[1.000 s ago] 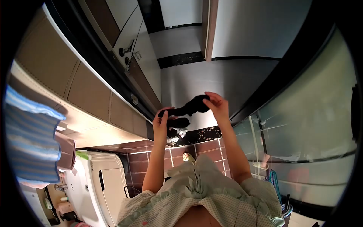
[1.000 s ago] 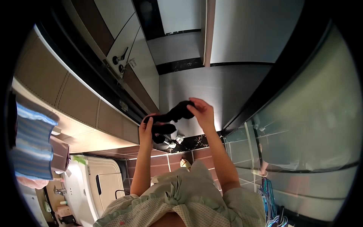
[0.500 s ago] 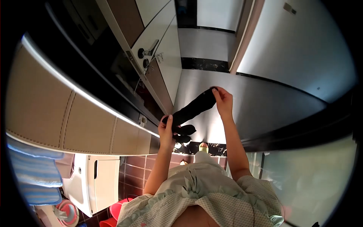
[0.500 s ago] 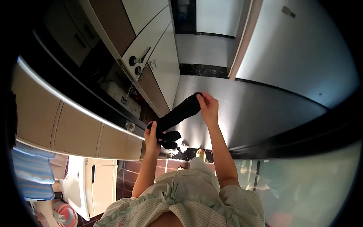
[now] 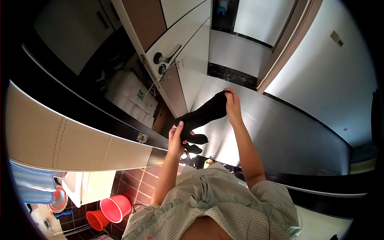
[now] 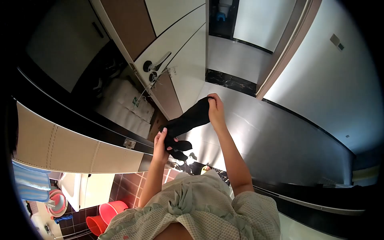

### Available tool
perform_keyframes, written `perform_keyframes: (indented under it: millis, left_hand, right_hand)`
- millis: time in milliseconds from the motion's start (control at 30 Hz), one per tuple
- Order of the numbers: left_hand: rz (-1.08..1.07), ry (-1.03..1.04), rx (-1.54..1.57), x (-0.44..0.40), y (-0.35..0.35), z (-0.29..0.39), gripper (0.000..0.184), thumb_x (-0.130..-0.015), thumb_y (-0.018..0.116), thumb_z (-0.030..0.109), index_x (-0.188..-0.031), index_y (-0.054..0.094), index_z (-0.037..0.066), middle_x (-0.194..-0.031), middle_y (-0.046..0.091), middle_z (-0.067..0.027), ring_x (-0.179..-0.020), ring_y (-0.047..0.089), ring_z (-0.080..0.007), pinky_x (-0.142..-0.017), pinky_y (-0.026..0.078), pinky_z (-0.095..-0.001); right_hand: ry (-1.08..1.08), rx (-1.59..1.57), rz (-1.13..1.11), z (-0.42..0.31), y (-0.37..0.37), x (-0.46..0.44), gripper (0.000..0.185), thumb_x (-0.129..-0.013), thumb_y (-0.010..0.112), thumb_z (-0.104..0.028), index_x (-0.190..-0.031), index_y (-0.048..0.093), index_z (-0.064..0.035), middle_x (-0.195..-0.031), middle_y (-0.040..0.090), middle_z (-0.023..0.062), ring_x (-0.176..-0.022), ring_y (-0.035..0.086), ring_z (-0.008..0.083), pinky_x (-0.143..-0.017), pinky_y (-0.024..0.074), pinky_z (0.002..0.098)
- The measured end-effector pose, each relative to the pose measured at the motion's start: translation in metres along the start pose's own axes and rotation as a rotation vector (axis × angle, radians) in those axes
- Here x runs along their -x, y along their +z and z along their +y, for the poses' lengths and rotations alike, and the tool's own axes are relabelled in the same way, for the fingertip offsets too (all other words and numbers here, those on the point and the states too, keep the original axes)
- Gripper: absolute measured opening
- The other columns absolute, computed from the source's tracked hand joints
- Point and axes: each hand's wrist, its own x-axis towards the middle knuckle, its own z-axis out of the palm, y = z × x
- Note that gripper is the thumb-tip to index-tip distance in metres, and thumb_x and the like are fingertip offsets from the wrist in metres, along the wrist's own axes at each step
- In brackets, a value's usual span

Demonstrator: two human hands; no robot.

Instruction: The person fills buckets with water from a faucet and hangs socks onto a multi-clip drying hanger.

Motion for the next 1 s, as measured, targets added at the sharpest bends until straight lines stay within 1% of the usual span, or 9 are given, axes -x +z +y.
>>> perform_keyframes:
  millis: [133, 233, 333, 467, 600, 667, 833, 900, 1000]
  left_hand:
    - [0.165, 0.096, -0.125, -0.012, -0.007, -0.003, 0.021, -0.089, 0.047, 0.029, -0.08, 0.053, 0.011, -0.063, 0.058, 0.0011, -0.053, 0.054, -0.0052, -0.036, 0.028, -0.0154]
    - [-0.005, 0.069, 0.063, -0.013, -0.009, 0.01, 0.021, -0.09, 0.045, 0.029, -0.088, 0.051, 0.009, -0.068, 0.058, -0.001, -0.053, 0.055, -0.007, -0.036, 0.028, -0.0159]
    - [-0.138, 0.085, -0.059, -0.014, -0.016, 0.023, 0.022, -0.09, 0.041, 0.028, -0.096, 0.048, 0.008, -0.075, 0.058, -0.0033, -0.056, 0.056, -0.01, -0.036, 0.028, -0.0161]
    - [-0.188, 0.033, 0.043, -0.015, -0.027, 0.031, 0.02, -0.089, 0.042, 0.022, -0.107, 0.041, 0.012, -0.087, 0.056, -0.0056, -0.055, 0.058, -0.0162, -0.035, 0.027, -0.0166]
    - [-0.143, 0.028, -0.095, -0.017, -0.03, 0.031, 0.016, -0.09, 0.039, 0.024, -0.101, 0.04, 0.012, -0.078, 0.056, -0.0045, -0.05, 0.057, -0.0149, -0.034, 0.027, -0.0189]
    - [-0.116, 0.039, -0.142, -0.024, -0.033, 0.029, 0.015, -0.091, 0.039, 0.024, -0.102, 0.04, 0.013, -0.082, 0.055, -0.0041, -0.049, 0.057, -0.0149, -0.033, 0.027, -0.0176]
    - [-0.049, 0.096, -0.138, -0.035, -0.017, 0.042, 0.017, -0.092, 0.038, 0.024, -0.106, 0.036, 0.014, -0.09, 0.056, -0.0061, -0.048, 0.059, -0.0166, -0.032, 0.028, -0.0173]
    - [-0.081, 0.129, -0.122, -0.043, -0.016, 0.046, 0.022, -0.091, 0.039, 0.019, -0.112, 0.033, 0.013, -0.093, 0.055, -0.0074, -0.05, 0.06, -0.0185, -0.033, 0.032, -0.0176]
    - [0.013, 0.173, -0.16, -0.06, -0.014, 0.044, 0.023, -0.09, 0.039, 0.015, -0.112, 0.032, 0.012, -0.088, 0.056, -0.0106, -0.048, 0.058, -0.0212, -0.034, 0.038, -0.0228]
  right_hand:
    - [-0.155, -0.037, 0.16, -0.001, 0.017, -0.005, 0.016, -0.081, 0.038, -0.01, -0.085, 0.05, 0.0001, -0.077, 0.05, 0.0043, -0.076, 0.046, 0.0124, -0.072, 0.0371, 0.0224]
    - [-0.102, -0.1, 0.168, 0.001, 0.024, -0.01, 0.02, -0.083, 0.038, -0.012, -0.09, 0.053, -0.0008, -0.08, 0.05, 0.0017, -0.078, 0.045, 0.0109, -0.075, 0.0353, 0.0213]
    - [-0.073, -0.017, 0.103, 0.01, 0.029, -0.013, 0.02, -0.083, 0.038, -0.012, -0.088, 0.053, -0.0008, -0.078, 0.049, 0.0011, -0.076, 0.044, 0.0101, -0.073, 0.0356, 0.0207]
    - [-0.052, -0.018, 0.172, 0.028, 0.035, -0.02, 0.021, -0.083, 0.038, -0.014, -0.087, 0.054, -0.0017, -0.076, 0.049, 0.0012, -0.074, 0.045, 0.0102, -0.071, 0.0361, 0.0209]
    - [-0.029, -0.013, 0.169, 0.038, 0.038, -0.026, 0.021, -0.083, 0.039, -0.015, -0.086, 0.054, -0.001, -0.075, 0.05, 0.0021, -0.074, 0.046, 0.0112, -0.071, 0.0368, 0.0217]
    - [-0.048, 0.015, 0.158, 0.04, 0.04, -0.036, 0.02, -0.081, 0.04, -0.014, -0.085, 0.054, 0.0008, -0.073, 0.052, 0.0039, -0.073, 0.048, 0.0127, -0.07, 0.0382, 0.0233]
    - [0.048, 0.027, 0.0, 0.051, 0.058, -0.068, 0.022, -0.081, 0.041, -0.015, -0.085, 0.054, 0.0012, -0.073, 0.053, 0.0053, -0.073, 0.049, 0.014, -0.072, 0.0389, 0.0244]
    - [0.066, 0.065, -0.09, 0.063, 0.065, -0.087, 0.022, -0.081, 0.041, -0.015, -0.085, 0.055, 0.0013, -0.073, 0.054, 0.0053, -0.073, 0.049, 0.014, -0.072, 0.0391, 0.0246]
    - [0.003, 0.097, -0.204, 0.076, 0.077, -0.112, 0.021, -0.081, 0.042, -0.015, -0.085, 0.055, 0.0012, -0.07, 0.052, 0.0033, -0.07, 0.047, 0.012, -0.067, 0.0383, 0.0237]
